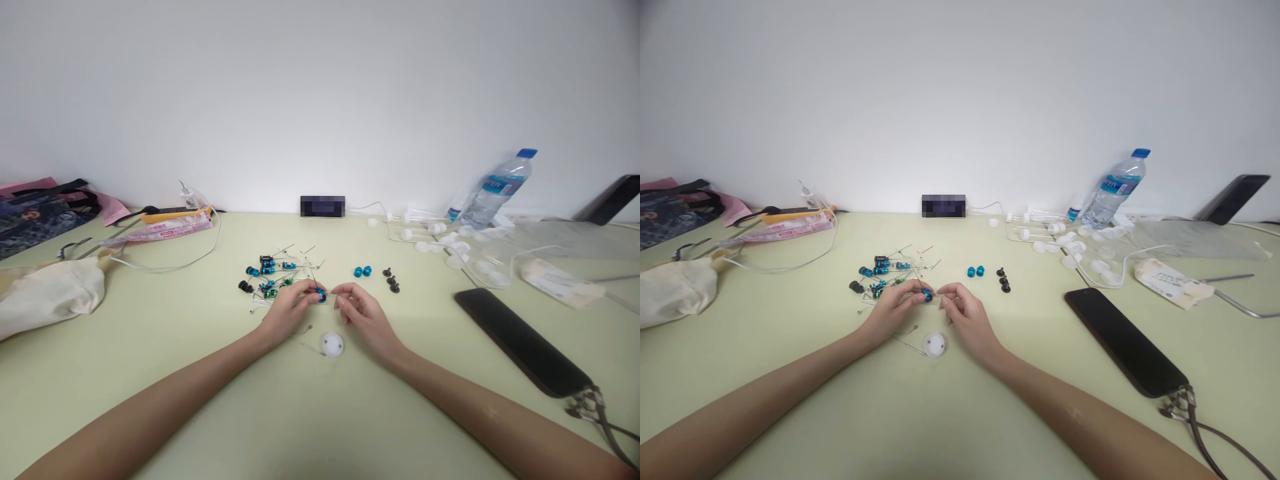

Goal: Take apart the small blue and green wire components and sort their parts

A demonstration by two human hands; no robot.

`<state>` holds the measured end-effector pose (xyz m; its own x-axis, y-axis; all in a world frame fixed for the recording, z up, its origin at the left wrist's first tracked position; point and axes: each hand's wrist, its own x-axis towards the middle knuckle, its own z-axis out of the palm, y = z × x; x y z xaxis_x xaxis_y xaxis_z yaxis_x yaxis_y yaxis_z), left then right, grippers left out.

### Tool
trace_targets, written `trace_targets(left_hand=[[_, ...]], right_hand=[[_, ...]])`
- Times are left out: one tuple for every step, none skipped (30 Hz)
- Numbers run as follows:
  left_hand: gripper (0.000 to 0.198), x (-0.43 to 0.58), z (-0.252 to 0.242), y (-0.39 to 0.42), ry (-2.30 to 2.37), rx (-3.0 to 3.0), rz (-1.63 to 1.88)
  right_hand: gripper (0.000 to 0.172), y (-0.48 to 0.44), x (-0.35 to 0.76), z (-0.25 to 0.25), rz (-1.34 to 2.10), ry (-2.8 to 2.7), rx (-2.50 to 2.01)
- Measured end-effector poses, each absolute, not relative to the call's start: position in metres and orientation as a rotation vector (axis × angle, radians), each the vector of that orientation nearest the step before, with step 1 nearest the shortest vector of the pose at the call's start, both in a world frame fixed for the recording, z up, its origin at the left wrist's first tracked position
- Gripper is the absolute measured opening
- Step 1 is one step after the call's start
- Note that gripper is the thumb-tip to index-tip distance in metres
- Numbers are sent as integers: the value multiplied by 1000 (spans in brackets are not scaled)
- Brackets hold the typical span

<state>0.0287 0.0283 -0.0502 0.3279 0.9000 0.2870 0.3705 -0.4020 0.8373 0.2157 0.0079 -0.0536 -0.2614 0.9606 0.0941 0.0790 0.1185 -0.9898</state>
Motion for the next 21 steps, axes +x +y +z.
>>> trace_targets(left_hand=[[20,29,-50,29,1083,1889,1034],[20,28,-51,29,1052,1845,1066],[20,28,-51,29,1032,1793,1115],[20,27,-51,29,1025,1736,1176],[21,26,-52,29,1028,1682,1240],[22,25,-52,29,1040,1638,1299],[23,24,-52,29,1060,1609,1352],[24,23,-53,29,1082,1595,1393],[24,22,-53,29,1102,1592,1423],[24,21,-53,29,1117,1595,1444],[24,20,-53,28,1123,1602,1455],[23,20,-53,28,1118,1609,1457],[22,20,-53,28,1103,1614,1452],[22,21,-53,28,1084,1613,1442],[21,21,-53,28,1065,1606,1429],[20,22,-53,28,1050,1593,1417],[19,23,-53,28,1039,1575,1409],[17,23,-53,28,1031,1555,1404],[16,24,-54,29,1023,1535,1402],[15,24,-54,29,1013,1517,1404],[15,24,-55,30,1003,1500,1411]], right_hand=[[21,8,216,-53,1271,-1516,-1059],[21,8,215,-53,1271,-1515,-1061],[21,7,215,-53,1270,-1516,-1066],[21,8,215,-53,1268,-1518,-1070],[21,8,215,-53,1268,-1522,-1074],[21,8,215,-53,1271,-1530,-1080],[20,9,216,-53,1274,-1547,-1088],[20,9,216,-53,1273,-1577,-1101],[19,10,216,-53,1261,-1624,-1119],[18,10,217,-52,1232,-1686,-1140],[17,10,217,-51,1187,-1760,-1158],[16,9,216,-49,1124,-1842,-1168],[15,7,215,-47,1047,-1934,-1166],[16,4,214,-45,947,-2039,-1147],[17,0,211,-43,823,-2157,-1115],[18,-5,209,-42,672,-2283,-1077],[18,-11,205,-41,500,-2403,-1042],[17,-18,202,-40,325,-2505,-1010],[15,-24,199,-40,172,-2586,-981],[14,-29,196,-41,60,-2642,-954],[14,-32,194,-41,-8,-2678,-932]])
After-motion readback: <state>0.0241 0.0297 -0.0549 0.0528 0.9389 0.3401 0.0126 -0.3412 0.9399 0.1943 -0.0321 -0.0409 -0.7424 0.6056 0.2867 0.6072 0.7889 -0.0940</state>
